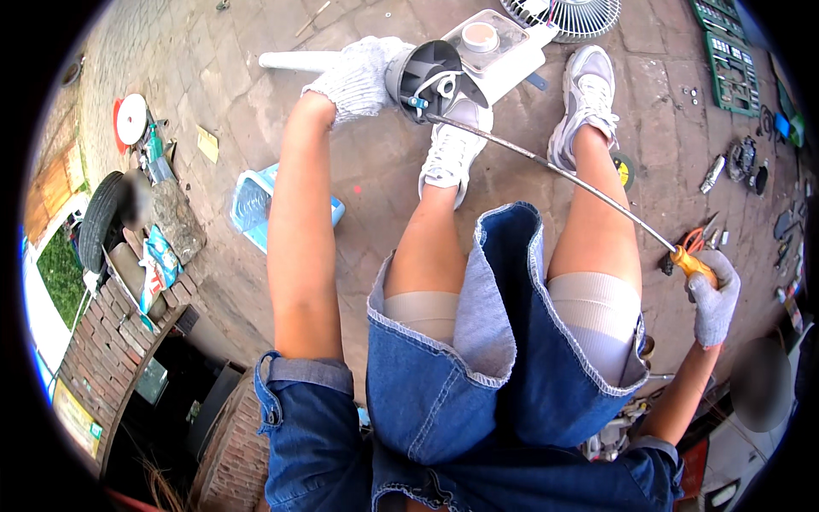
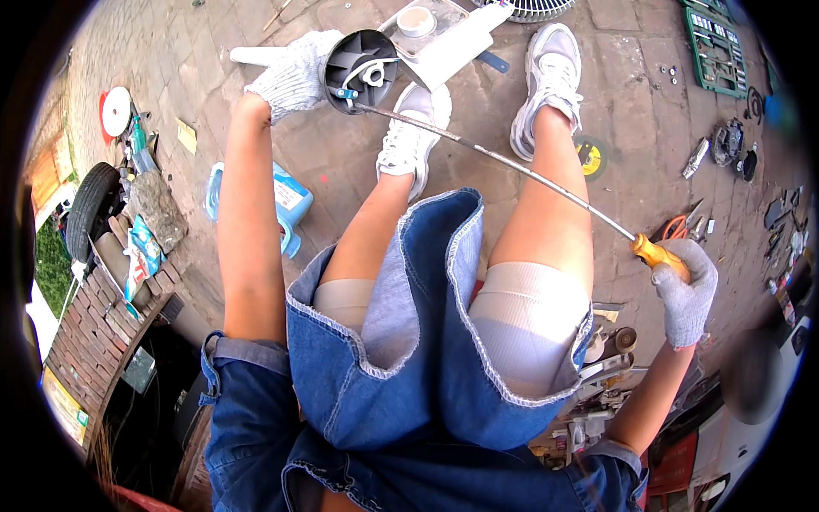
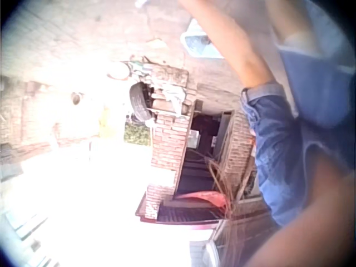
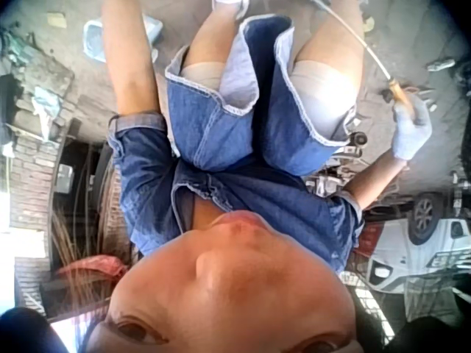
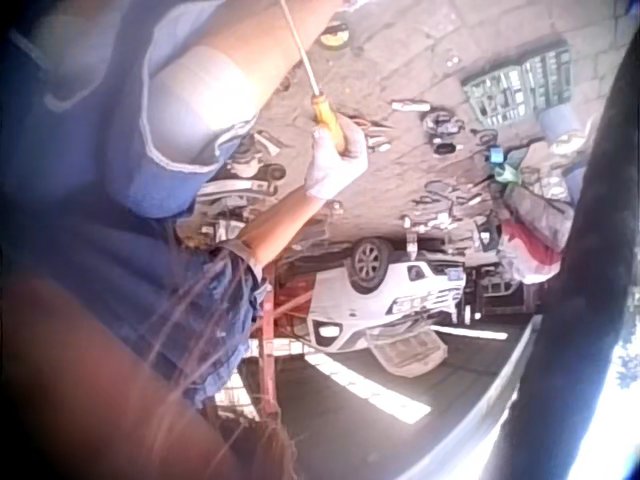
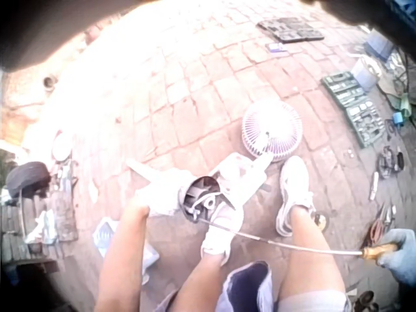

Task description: The person disassembles a white pedestal fan, removing the front grille and motor housing to access the internal components. They use a screwdriver to loosen screws and manipulate the fan parts, then reassemble the unit by reattaching the motor housing and grille.

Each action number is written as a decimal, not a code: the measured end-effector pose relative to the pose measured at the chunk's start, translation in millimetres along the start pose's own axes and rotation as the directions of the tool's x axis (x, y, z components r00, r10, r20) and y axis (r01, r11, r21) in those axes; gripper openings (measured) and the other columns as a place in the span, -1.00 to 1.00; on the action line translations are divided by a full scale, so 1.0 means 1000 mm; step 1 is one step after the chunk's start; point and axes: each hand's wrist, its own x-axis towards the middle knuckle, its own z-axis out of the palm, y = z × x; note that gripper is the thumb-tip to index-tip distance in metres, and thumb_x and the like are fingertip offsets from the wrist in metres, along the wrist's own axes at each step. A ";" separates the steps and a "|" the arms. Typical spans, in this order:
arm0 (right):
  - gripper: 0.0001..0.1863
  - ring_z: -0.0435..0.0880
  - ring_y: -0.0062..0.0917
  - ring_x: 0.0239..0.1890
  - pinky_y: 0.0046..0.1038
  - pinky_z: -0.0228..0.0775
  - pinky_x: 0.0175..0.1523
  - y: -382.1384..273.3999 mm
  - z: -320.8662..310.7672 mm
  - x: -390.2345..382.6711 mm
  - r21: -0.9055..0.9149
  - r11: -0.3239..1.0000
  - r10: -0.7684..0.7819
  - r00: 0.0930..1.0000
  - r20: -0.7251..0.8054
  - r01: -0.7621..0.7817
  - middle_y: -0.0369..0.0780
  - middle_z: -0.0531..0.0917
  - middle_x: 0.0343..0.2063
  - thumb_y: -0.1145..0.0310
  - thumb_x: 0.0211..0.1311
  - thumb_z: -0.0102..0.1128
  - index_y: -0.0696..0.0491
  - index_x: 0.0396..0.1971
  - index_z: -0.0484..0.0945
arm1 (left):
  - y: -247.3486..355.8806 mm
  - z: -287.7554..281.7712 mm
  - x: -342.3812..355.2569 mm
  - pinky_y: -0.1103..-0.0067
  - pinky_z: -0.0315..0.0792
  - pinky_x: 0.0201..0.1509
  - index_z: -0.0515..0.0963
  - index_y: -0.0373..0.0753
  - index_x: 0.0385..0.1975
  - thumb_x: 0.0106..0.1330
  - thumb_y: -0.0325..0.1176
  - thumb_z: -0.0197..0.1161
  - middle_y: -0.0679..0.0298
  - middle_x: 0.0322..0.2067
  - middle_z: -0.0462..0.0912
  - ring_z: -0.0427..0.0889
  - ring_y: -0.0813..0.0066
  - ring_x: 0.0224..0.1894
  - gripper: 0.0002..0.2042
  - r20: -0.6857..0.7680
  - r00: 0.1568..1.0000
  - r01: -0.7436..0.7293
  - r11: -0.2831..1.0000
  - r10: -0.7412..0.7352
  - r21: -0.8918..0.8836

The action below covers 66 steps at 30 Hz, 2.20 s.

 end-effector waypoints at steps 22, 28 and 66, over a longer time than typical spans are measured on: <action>-0.74 0.40 -0.78 -0.64 -0.70 0.15 -0.58 0.003 0.006 0.012 0.036 0.999 0.021 1.000 -0.018 -0.021 -0.36 0.53 -0.59 0.38 -0.01 0.21 0.17 -0.29 0.58 | -0.001 0.002 -0.004 0.32 0.40 0.10 0.48 -0.15 -0.01 -0.13 -0.40 0.39 0.09 -0.12 0.57 0.51 0.05 -0.02 -0.45 0.019 1.000 0.024 0.999 -0.025 0.024; -0.74 0.39 -0.79 -0.63 -0.71 0.15 -0.56 -0.002 0.007 0.012 0.034 0.999 0.037 0.999 -0.019 -0.036 -0.37 0.52 -0.59 0.36 -0.03 0.26 0.17 -0.32 0.59 | 0.002 0.001 -0.001 0.31 0.40 0.10 0.48 -0.15 -0.01 -0.10 -0.39 0.38 0.09 -0.11 0.57 0.50 0.05 -0.02 -0.47 0.064 0.996 0.051 0.997 -0.055 0.059; -0.33 0.34 -0.77 -0.70 -0.74 0.05 -0.67 -0.074 -0.027 0.028 0.183 0.980 0.055 0.990 0.130 -0.078 -0.28 0.61 -0.43 -0.16 0.40 -0.29 0.17 0.05 0.45 | 0.020 0.040 -0.017 0.36 0.39 -0.05 0.53 -0.18 -0.20 -0.06 -0.46 0.24 0.16 -0.30 0.56 0.52 0.14 -0.18 -0.67 0.025 0.999 -0.049 0.990 0.046 0.131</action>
